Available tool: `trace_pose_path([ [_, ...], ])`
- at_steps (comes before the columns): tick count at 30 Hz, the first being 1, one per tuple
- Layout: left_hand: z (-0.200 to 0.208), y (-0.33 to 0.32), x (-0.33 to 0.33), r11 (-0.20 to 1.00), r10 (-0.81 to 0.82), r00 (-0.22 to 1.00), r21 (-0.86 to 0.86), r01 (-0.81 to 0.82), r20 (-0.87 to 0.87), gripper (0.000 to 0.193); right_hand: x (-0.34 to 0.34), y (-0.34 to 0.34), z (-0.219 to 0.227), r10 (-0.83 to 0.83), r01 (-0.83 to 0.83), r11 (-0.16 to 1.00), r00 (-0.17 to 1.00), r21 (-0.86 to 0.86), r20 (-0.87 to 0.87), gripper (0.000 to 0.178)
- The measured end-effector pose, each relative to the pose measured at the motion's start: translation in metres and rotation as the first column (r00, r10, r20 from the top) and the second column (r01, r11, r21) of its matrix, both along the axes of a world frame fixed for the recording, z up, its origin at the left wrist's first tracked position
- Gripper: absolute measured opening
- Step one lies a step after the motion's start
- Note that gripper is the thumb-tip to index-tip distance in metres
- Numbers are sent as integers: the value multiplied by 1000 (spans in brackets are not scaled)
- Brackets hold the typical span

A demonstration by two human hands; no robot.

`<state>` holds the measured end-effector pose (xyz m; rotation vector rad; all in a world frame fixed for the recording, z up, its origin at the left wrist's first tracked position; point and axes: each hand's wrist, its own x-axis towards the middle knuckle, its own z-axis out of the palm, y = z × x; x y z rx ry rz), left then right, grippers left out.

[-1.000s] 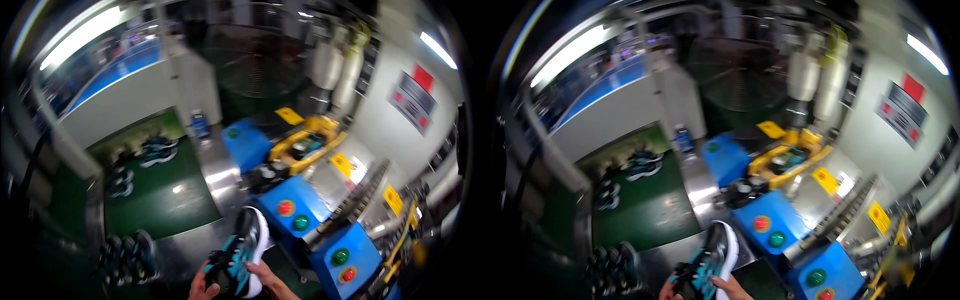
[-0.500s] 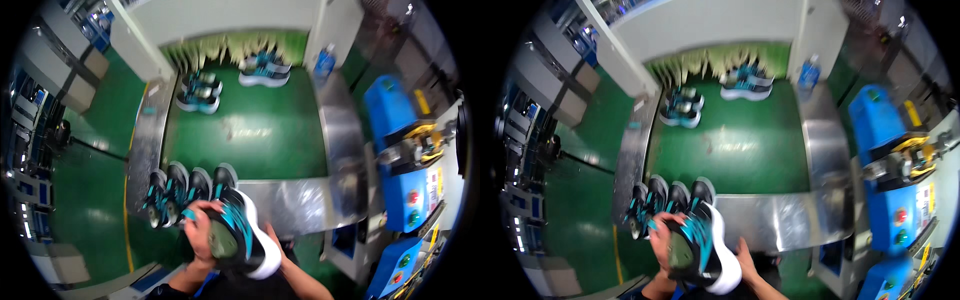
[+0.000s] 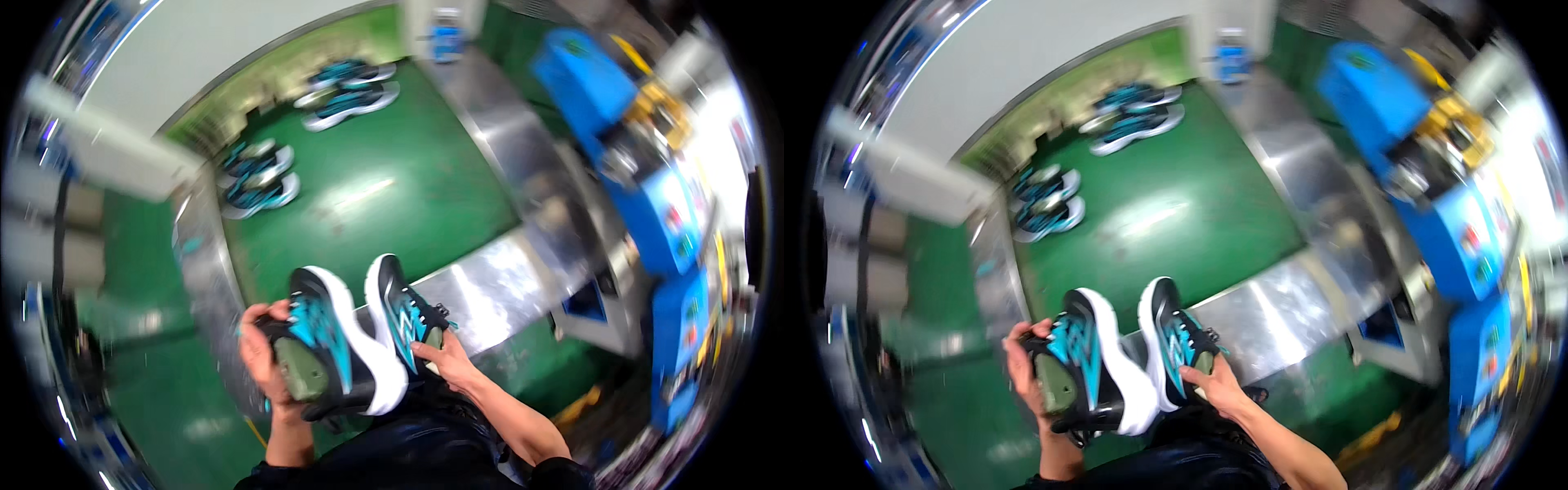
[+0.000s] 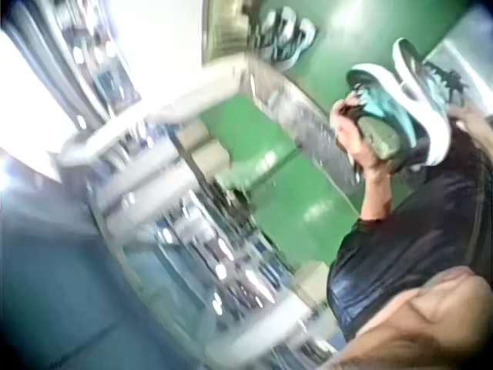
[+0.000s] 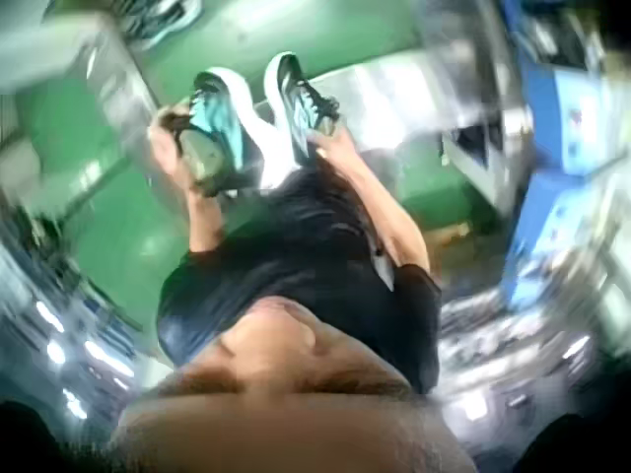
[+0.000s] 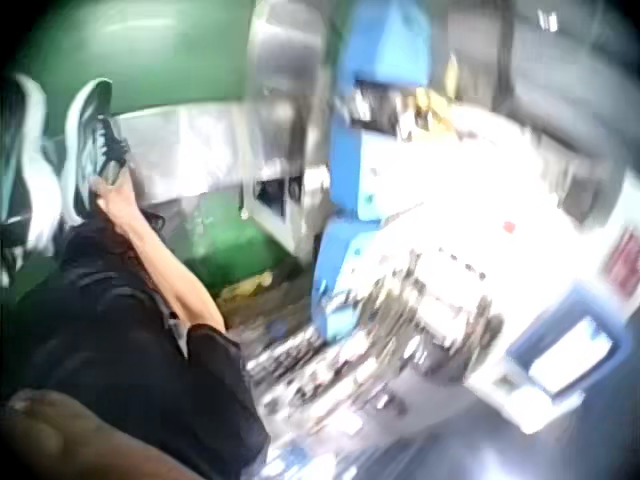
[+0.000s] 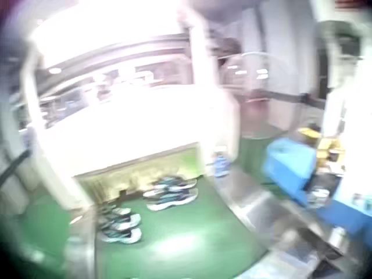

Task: The person places shoes into a processing machine and then moves them onto a conveyor belt.

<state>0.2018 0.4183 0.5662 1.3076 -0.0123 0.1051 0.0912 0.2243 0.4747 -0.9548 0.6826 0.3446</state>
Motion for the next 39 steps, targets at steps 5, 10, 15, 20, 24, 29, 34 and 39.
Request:
trace_pose_path([
  [5, -12, -56, 44, 799, -593, 799, 196, 568, 102, 40, -92, -39, 60, -392, 466, 862, 863, -202, 320, 58],
  [10, -10, -177, -22, 52, -945, 68, -58, 997, 319, 20, -237, -15, 134, -473, 627, 535, 778, -566, 415, 55],
  [15, 62, -203, -180, -661, -592, -531, 11, 750, 607, 53, -353, 117, 188, -783, 827, 145, 431, -542, 448, 51],
  [20, 86, -122, -360, -872, -445, -864, -333, 358, 236, 24, -410, 342, 192, -861, 734, -505, -389, -454, 329, 69],
  [24, 90, -77, -458, -952, -54, -960, -304, -34, 276, 13, -404, 434, 180, -552, 256, -583, -821, -771, 144, 76],
  [29, 90, -48, -574, -933, 240, -971, 280, -226, 17, 19, -460, 443, 127, -421, -110, -231, -884, -967, 201, 68],
  [34, 77, -45, -630, -836, 130, -981, 548, -33, 141, 33, -478, 412, 145, -366, -531, -340, -686, -777, 629, 49],
  [39, 85, -60, -531, -736, -197, -852, 501, 455, 485, 25, -424, 267, 158, -246, -228, -935, -139, -273, 959, 28],
])
